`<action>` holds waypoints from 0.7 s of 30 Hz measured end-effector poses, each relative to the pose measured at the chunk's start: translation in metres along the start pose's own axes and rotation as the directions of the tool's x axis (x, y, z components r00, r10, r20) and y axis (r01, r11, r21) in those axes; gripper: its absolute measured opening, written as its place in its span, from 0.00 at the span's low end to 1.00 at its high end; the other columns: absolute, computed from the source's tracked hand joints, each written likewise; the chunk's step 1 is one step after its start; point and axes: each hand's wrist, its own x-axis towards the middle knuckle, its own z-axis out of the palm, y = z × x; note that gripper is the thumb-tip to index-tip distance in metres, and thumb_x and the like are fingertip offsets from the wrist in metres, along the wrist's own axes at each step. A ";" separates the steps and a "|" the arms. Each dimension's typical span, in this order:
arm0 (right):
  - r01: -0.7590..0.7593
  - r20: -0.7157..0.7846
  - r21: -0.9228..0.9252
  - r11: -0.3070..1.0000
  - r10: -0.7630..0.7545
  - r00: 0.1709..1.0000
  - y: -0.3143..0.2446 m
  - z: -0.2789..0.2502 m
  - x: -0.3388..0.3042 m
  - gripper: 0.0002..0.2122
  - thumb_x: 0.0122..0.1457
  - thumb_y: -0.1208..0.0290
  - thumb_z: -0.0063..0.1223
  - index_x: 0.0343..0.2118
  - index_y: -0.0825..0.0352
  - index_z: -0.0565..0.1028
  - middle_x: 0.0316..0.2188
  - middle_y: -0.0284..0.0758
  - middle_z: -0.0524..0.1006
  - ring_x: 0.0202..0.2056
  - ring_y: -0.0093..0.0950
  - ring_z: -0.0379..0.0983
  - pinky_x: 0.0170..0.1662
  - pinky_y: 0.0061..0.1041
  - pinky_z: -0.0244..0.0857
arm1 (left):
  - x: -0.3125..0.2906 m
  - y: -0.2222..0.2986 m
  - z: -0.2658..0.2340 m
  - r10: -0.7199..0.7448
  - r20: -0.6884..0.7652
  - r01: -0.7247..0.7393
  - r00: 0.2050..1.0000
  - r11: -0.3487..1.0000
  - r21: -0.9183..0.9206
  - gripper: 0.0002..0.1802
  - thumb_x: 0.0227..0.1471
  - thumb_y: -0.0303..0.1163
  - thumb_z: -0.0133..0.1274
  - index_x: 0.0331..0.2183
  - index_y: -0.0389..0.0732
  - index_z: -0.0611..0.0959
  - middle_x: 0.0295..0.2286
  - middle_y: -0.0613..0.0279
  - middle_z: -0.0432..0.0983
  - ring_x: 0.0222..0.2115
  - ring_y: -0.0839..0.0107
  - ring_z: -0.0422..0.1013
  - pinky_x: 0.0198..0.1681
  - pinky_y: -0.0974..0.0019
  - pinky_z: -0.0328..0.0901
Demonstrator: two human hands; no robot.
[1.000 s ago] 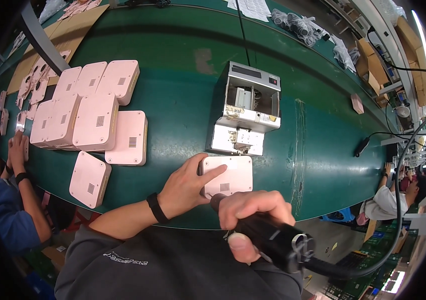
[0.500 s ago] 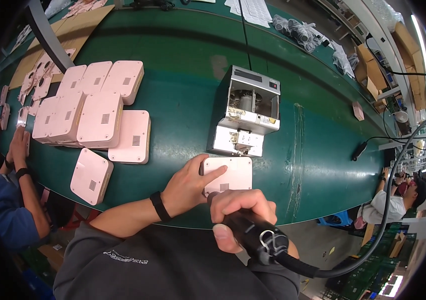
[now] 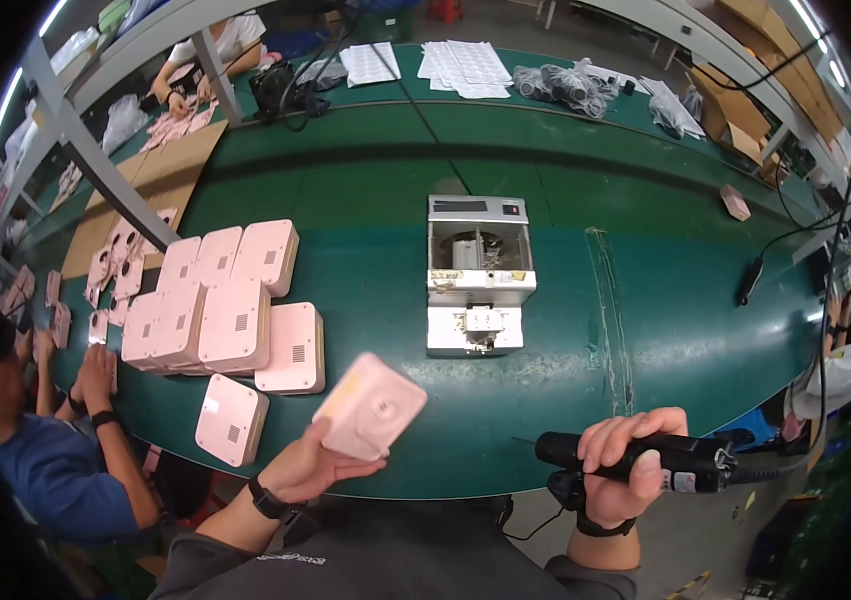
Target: The person picks up a pink box, places it on the table, and uses a power screwdriver to drive screws into its back. After finishing each box, they set it aside and reach for another pink box from the stack to repeat the process.
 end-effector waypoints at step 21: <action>-0.095 -0.121 -0.006 0.995 0.093 0.988 -0.023 -0.090 -0.095 0.18 0.57 0.59 0.57 0.36 0.65 0.62 0.18 0.33 0.68 0.14 0.25 0.64 0.21 0.28 0.65 | 0.106 -0.002 0.121 0.694 0.449 -0.685 0.563 0.087 0.724 0.12 0.56 0.31 0.55 0.43 0.39 0.78 0.32 0.59 0.76 0.31 0.67 0.75 0.37 0.63 0.70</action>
